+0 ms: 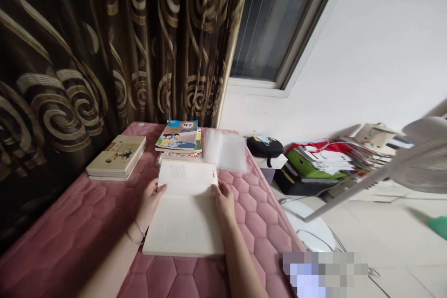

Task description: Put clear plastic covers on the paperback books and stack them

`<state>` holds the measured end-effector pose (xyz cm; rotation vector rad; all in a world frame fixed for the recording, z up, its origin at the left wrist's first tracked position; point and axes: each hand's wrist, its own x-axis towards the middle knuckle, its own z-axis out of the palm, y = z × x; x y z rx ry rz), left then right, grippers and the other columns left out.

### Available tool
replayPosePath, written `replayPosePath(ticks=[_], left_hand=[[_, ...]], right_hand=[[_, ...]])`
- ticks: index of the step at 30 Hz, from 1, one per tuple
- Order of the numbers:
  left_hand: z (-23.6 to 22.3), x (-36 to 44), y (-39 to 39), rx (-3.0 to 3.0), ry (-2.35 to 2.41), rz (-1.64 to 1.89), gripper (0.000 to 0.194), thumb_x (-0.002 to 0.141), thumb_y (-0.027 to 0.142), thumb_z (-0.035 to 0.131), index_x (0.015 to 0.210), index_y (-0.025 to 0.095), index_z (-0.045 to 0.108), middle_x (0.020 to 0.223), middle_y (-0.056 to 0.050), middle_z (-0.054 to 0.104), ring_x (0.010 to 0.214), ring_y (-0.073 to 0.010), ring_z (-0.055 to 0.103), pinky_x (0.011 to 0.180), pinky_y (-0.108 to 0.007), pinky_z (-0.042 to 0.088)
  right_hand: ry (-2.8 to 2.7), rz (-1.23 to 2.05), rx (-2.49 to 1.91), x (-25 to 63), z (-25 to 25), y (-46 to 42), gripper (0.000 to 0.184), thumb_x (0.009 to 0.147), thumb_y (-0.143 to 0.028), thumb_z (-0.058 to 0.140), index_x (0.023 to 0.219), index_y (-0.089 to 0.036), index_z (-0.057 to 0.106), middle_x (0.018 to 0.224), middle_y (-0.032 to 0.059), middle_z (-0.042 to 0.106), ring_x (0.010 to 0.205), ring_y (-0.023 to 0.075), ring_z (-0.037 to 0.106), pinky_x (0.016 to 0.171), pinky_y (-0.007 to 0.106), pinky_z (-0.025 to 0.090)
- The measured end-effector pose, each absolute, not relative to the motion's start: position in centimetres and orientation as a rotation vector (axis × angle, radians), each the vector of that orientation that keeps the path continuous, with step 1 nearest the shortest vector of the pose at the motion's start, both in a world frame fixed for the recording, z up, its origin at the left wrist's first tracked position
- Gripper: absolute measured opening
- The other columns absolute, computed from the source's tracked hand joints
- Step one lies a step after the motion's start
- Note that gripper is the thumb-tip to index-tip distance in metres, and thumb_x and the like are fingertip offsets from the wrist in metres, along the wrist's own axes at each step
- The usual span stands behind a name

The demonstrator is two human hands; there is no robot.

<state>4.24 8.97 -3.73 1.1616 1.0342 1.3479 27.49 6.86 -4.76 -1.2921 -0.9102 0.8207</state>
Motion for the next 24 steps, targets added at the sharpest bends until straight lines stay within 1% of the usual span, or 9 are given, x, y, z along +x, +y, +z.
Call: replayPosePath(ticks=[2, 3, 7, 9, 14, 18, 22, 24], left_hand=[[-3.67, 4.31, 9.01, 1.142, 1.01, 1.362, 0.04, 0.068, 0.041, 0.069, 0.097, 0.016, 0.057, 0.097, -0.009, 0.07, 0.087, -0.0217, 0.065, 0.08, -0.033, 0.048], [-3.68, 4.33, 9.06, 1.135, 1.004, 1.367, 0.04, 0.067, 0.04, 0.069, 0.097, 0.016, 0.057, 0.097, -0.009, 0.07, 0.087, -0.0215, 0.065, 0.08, -0.033, 0.048], [-3.91, 4.36, 9.28, 1.102, 1.008, 1.358, 0.041, 0.066, 0.041, 0.07, 0.095, 0.014, 0.058, 0.095, -0.01, 0.071, 0.085, -0.022, 0.065, 0.077, -0.032, 0.049], [-4.02, 4.36, 9.31, 1.083, 1.007, 1.352, 0.04, 0.065, 0.041, 0.07, 0.092, 0.014, 0.058, 0.092, -0.01, 0.071, 0.083, -0.0226, 0.065, 0.074, -0.032, 0.049], [-3.98, 4.39, 9.21, 1.075, 1.015, 1.343, 0.038, 0.065, 0.042, 0.07, 0.088, 0.014, 0.059, 0.087, -0.008, 0.071, 0.08, -0.022, 0.065, 0.072, -0.031, 0.048], [-4.05, 4.38, 9.32, 1.107, 1.025, 1.358, 0.038, 0.065, 0.043, 0.07, 0.086, 0.015, 0.059, 0.085, -0.007, 0.071, 0.078, -0.0212, 0.064, 0.071, -0.03, 0.048], [-4.22, 4.33, 9.49, 1.144, 1.031, 1.365, 0.035, 0.066, 0.044, 0.069, 0.084, 0.015, 0.06, 0.083, -0.006, 0.07, 0.076, -0.0204, 0.064, 0.07, -0.03, 0.048], [-4.22, 4.31, 9.49, 1.151, 1.036, 1.36, 0.034, 0.067, 0.043, 0.068, 0.084, 0.015, 0.059, 0.081, -0.006, 0.07, 0.075, -0.0203, 0.064, 0.069, -0.029, 0.047]], right_hand=[[-0.925, 0.858, -1.234, 27.38, -4.6, 6.79, 0.032, 0.069, -0.042, 0.064, 0.093, -0.022, 0.067, 0.079, 0.0013, 0.067, 0.074, 0.0195, 0.058, 0.065, 0.027, 0.044], [-0.924, 0.881, -1.208, 27.34, -4.54, 6.75, 0.033, 0.069, -0.043, 0.064, 0.094, -0.022, 0.067, 0.08, 0.0014, 0.067, 0.075, 0.0196, 0.058, 0.066, 0.028, 0.044], [-0.889, 0.926, -1.167, 27.29, -4.47, 6.7, 0.03, 0.066, -0.047, 0.067, 0.079, -0.02, 0.065, 0.074, 0.0015, 0.066, 0.068, 0.0188, 0.057, 0.062, 0.028, 0.044], [-0.903, 0.902, -1.205, 27.3, -4.49, 6.75, 0.031, 0.066, -0.05, 0.067, 0.074, -0.02, 0.063, 0.07, 0.002, 0.065, 0.066, 0.0191, 0.057, 0.058, 0.027, 0.043], [-0.953, 0.766, -1.283, 27.25, -4.7, 7.02, 0.036, 0.066, -0.054, 0.064, 0.071, -0.018, 0.061, 0.069, 0.0044, 0.065, 0.065, 0.0194, 0.055, 0.056, 0.027, 0.041], [-1.003, 0.686, -1.31, 27.33, -4.73, 6.83, 0.037, 0.07, -0.054, 0.061, 0.072, -0.017, 0.061, 0.069, 0.0042, 0.064, 0.065, 0.0188, 0.053, 0.056, 0.027, 0.04], [-1.061, 0.747, -1.336, 27.58, -4.61, 6.35, 0.034, 0.071, -0.053, 0.062, 0.061, -0.02, 0.058, 0.06, 0.0015, 0.06, 0.06, 0.0189, 0.052, 0.051, 0.026, 0.037], [-1.063, 0.772, -1.324, 27.59, -4.55, 6.23, 0.034, 0.071, -0.053, 0.061, 0.059, -0.021, 0.056, 0.059, 0.0009, 0.059, 0.06, 0.0192, 0.053, 0.051, 0.027, 0.037]])
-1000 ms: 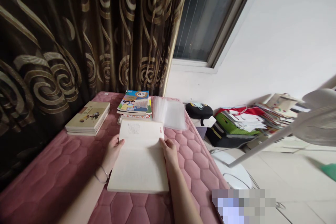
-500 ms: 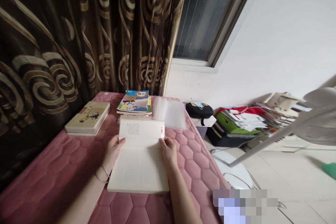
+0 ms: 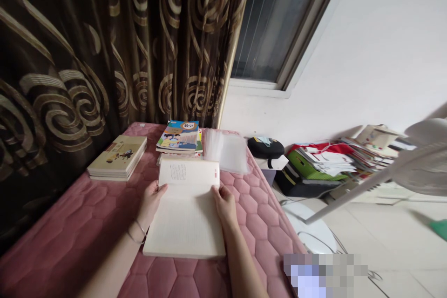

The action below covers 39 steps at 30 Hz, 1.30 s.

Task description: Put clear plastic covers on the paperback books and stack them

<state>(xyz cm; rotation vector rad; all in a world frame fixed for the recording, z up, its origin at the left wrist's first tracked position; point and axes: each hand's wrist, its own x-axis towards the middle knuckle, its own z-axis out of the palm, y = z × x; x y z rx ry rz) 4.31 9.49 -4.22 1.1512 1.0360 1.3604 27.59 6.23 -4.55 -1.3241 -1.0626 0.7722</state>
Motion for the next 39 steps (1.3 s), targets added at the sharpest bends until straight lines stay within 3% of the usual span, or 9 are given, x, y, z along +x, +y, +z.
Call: replayPosePath(ticks=[7, 13, 19, 25, 31, 39], left_hand=[[-4.2, 4.2, 9.4, 1.194, 1.115, 1.359, 0.028, 0.069, 0.042, 0.064, 0.077, 0.017, 0.056, 0.07, 0.0, 0.064, 0.067, -0.0169, 0.059, 0.061, -0.025, 0.044], [-4.4, 4.2, 9.8, 1.212, 1.118, 1.359, 0.027, 0.068, 0.042, 0.064, 0.075, 0.017, 0.055, 0.068, 0.001, 0.061, 0.065, -0.0152, 0.056, 0.059, -0.024, 0.042], [-5.1, 3.9, 9.8, 1.226, 1.105, 1.351, 0.029, 0.071, 0.045, 0.062, 0.075, 0.018, 0.054, 0.068, 0.002, 0.058, 0.064, -0.0139, 0.053, 0.062, -0.024, 0.042], [-5.0, 3.8, 9.8, 1.281, 1.164, 1.341, 0.029, 0.072, 0.046, 0.061, 0.071, 0.018, 0.053, 0.064, 0.003, 0.056, 0.062, -0.0133, 0.051, 0.059, -0.023, 0.04], [-4.8, 3.8, 9.8, 1.287, 1.075, 1.375, 0.027, 0.071, 0.037, 0.063, 0.086, 0.017, 0.058, 0.082, -0.004, 0.065, 0.076, -0.018, 0.059, 0.073, -0.028, 0.046], [-5.0, 3.6, 9.9, 1.393, 1.26, 1.299, 0.027, 0.074, 0.043, 0.055, 0.078, 0.017, 0.055, 0.076, -0.003, 0.065, 0.074, -0.0189, 0.06, 0.071, -0.029, 0.046]], right_hand=[[-1.069, 0.648, -1.388, 27.2, -4.4, 6.2, 0.038, 0.073, -0.055, 0.06, 0.063, -0.018, 0.058, 0.062, 0.0034, 0.06, 0.06, 0.0179, 0.051, 0.052, 0.027, 0.038], [-1.06, 0.757, -1.224, 27.7, -5.1, 6.5, 0.033, 0.071, -0.048, 0.065, 0.083, -0.017, 0.064, 0.079, 0.0051, 0.067, 0.072, 0.0202, 0.057, 0.064, 0.029, 0.044], [-0.982, 0.826, -1.217, 27.8, -5.5, 6.4, 0.029, 0.069, -0.047, 0.067, 0.072, -0.019, 0.06, 0.07, 0.0022, 0.064, 0.064, 0.0179, 0.054, 0.059, 0.027, 0.042], [-1.012, 0.754, -1.264, 27.2, -4.7, 6.2, 0.038, 0.067, -0.057, 0.065, 0.07, -0.019, 0.06, 0.067, 0.0037, 0.064, 0.064, 0.0192, 0.054, 0.057, 0.028, 0.041], [-1.046, 0.689, -1.325, 27.3, -4.5, 6.2, 0.038, 0.07, -0.055, 0.062, 0.068, -0.018, 0.059, 0.065, 0.0034, 0.061, 0.062, 0.0182, 0.051, 0.055, 0.027, 0.039], [-1.135, 0.741, -1.341, 27.8, -4.9, 5.8, 0.04, 0.072, -0.057, 0.06, 0.067, -0.017, 0.059, 0.06, 0.0013, 0.057, 0.059, 0.0159, 0.048, 0.052, 0.025, 0.038]])
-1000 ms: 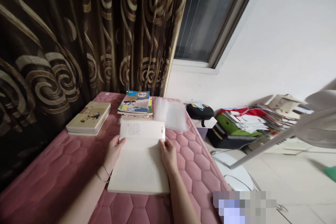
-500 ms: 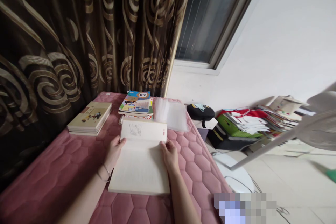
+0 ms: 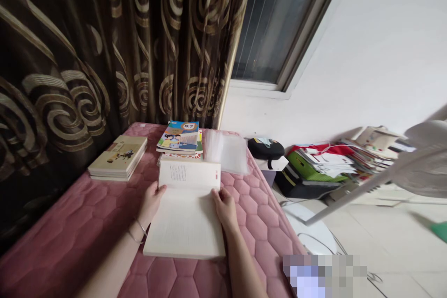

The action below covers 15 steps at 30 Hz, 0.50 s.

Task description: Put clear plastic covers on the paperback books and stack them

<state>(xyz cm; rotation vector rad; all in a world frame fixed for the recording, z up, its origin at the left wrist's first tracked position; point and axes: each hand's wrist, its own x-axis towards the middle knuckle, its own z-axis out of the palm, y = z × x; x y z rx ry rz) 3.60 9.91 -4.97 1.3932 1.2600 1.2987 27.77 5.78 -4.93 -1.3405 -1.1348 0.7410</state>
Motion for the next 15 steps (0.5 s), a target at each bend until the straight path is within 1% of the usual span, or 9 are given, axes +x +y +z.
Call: replayPosePath(ticks=[3, 6, 10, 15], left_hand=[[-4.91, 3.48, 9.78, 1.446, 1.329, 1.286, 0.027, 0.075, 0.044, 0.053, 0.074, 0.017, 0.054, 0.07, -0.002, 0.064, 0.07, -0.0182, 0.059, 0.067, -0.028, 0.045], [-4.92, 3.33, 9.65, 1.46, 1.301, 1.284, 0.025, 0.073, 0.041, 0.055, 0.079, 0.017, 0.057, 0.075, -0.003, 0.066, 0.073, -0.0196, 0.061, 0.068, -0.029, 0.047], [-4.96, 3.2, 9.56, 1.475, 1.336, 1.236, 0.027, 0.073, 0.041, 0.054, 0.082, 0.016, 0.06, 0.08, -0.006, 0.069, 0.078, -0.0223, 0.063, 0.073, -0.032, 0.047], [-4.98, 3.2, 9.48, 1.523, 1.402, 1.198, 0.031, 0.076, 0.044, 0.05, 0.081, 0.015, 0.061, 0.073, -0.004, 0.067, 0.075, -0.0209, 0.062, 0.071, -0.03, 0.047]], right_hand=[[-1.146, 0.673, -1.371, 27.51, -5.17, 5.88, 0.042, 0.074, -0.058, 0.057, 0.066, -0.017, 0.057, 0.061, 0.0022, 0.057, 0.059, 0.0158, 0.047, 0.051, 0.025, 0.038], [-1.162, 0.636, -1.387, 27.51, -5.12, 5.85, 0.041, 0.075, -0.057, 0.056, 0.063, -0.018, 0.054, 0.059, 0.001, 0.054, 0.057, 0.015, 0.046, 0.05, 0.025, 0.036], [-1.224, 0.641, -1.359, 27.9, -4.79, 5.65, 0.036, 0.075, -0.052, 0.058, 0.065, -0.018, 0.057, 0.06, 0.0006, 0.054, 0.058, 0.0151, 0.047, 0.051, 0.025, 0.036], [-1.214, 0.641, -1.382, 27.94, -5.0, 5.69, 0.039, 0.074, -0.056, 0.057, 0.066, -0.018, 0.057, 0.06, 0.0011, 0.056, 0.059, 0.0162, 0.048, 0.052, 0.025, 0.037]])
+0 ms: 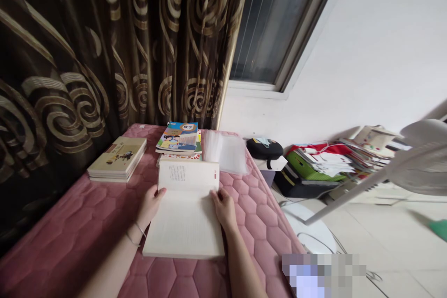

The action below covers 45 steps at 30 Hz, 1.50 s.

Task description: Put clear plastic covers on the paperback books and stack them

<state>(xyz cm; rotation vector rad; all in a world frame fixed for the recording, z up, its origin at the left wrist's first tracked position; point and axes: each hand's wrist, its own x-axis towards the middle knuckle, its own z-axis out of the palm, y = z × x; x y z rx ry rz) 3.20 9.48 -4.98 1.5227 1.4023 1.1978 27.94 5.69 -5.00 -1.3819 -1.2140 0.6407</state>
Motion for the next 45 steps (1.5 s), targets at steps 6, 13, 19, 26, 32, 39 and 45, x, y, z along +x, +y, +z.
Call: replayPosePath(ticks=[6, 13, 19, 26, 32, 39, 45], left_hand=[[-5.1, 2.9, 9.5, 1.54, 1.373, 1.206, 0.029, 0.075, 0.043, 0.052, 0.082, 0.016, 0.06, 0.08, -0.006, 0.069, 0.077, -0.0212, 0.062, 0.07, -0.03, 0.047], [-6.2, 2.5, 10.1, 1.556, 1.324, 1.21, 0.022, 0.076, 0.038, 0.052, 0.08, 0.018, 0.058, 0.076, -0.003, 0.067, 0.078, -0.0214, 0.063, 0.073, -0.031, 0.048], [-6.5, 2.7, 10.4, 1.591, 1.363, 1.255, 0.023, 0.078, 0.037, 0.05, 0.086, 0.018, 0.058, 0.077, -0.003, 0.066, 0.077, -0.0207, 0.063, 0.07, -0.03, 0.048], [-1.7, 4.6, 6.6, 2.026, 2.153, 1.142, 0.038, 0.078, 0.02, 0.055, 0.115, 0.012, 0.051, 0.11, -0.016, 0.058, 0.103, -0.0302, 0.055, 0.085, -0.044, 0.043], [-0.8, 8.7, -0.7, 2.683, 1.561, 0.809, 0.028, 0.083, 0.027, 0.055, 0.11, 0.02, 0.054, 0.123, -0.012, 0.052, 0.113, -0.0305, 0.048, 0.093, -0.048, 0.04], [-5.3, 8.2, -3.2, 3.028, 1.317, 0.317, 0.053, 0.078, 0.032, 0.064, 0.127, 0.021, 0.048, 0.13, -0.015, 0.053, 0.12, -0.0377, 0.048, 0.087, -0.054, 0.047], [-4.7, 7.9, -2.4, 3.396, 1.016, 0.149, 0.044, 0.089, 0.016, 0.039, 0.133, 0.015, 0.043, 0.124, -0.028, 0.055, 0.109, -0.0404, 0.058, 0.074, -0.058, 0.049]], right_hand=[[-1.236, 0.621, -1.376, 27.9, -5.1, 5.8, 0.039, 0.077, -0.054, 0.054, 0.066, -0.017, 0.056, 0.061, 0.0023, 0.057, 0.06, 0.0163, 0.049, 0.053, 0.025, 0.039], [-1.276, 0.754, -1.307, 28.6, -4.0, 5.2, 0.028, 0.073, -0.044, 0.06, 0.081, -0.018, 0.064, 0.072, 0.0027, 0.061, 0.068, 0.018, 0.054, 0.062, 0.027, 0.045], [-1.212, 0.729, -1.227, 27.7, -3.5, 5.5, 0.031, 0.075, -0.047, 0.059, 0.087, -0.019, 0.065, 0.07, 0.003, 0.06, 0.069, 0.0186, 0.053, 0.063, 0.027, 0.045], [-1.217, 0.585, -1.333, 27.3, -4.3, 6.2, 0.039, 0.078, -0.05, 0.054, 0.084, -0.012, 0.063, 0.061, -0.0008, 0.05, 0.059, 0.0134, 0.042, 0.054, 0.024, 0.036], [-1.213, 0.576, -1.33, 27.3, -4.7, 6.1, 0.04, 0.078, -0.051, 0.054, 0.082, -0.012, 0.06, 0.059, -0.004, 0.042, 0.056, 0.0114, 0.034, 0.051, 0.023, 0.03], [-1.185, 0.582, -1.306, 27.1, -4.6, 6.0, 0.038, 0.077, -0.053, 0.056, 0.074, -0.015, 0.057, 0.059, -0.0036, 0.044, 0.057, 0.012, 0.036, 0.052, 0.023, 0.03], [-1.206, 0.57, -1.315, 27.0, -4.2, 6.1, 0.039, 0.076, -0.054, 0.055, 0.075, -0.015, 0.056, 0.062, -0.002, 0.048, 0.06, 0.0138, 0.041, 0.055, 0.024, 0.034]])
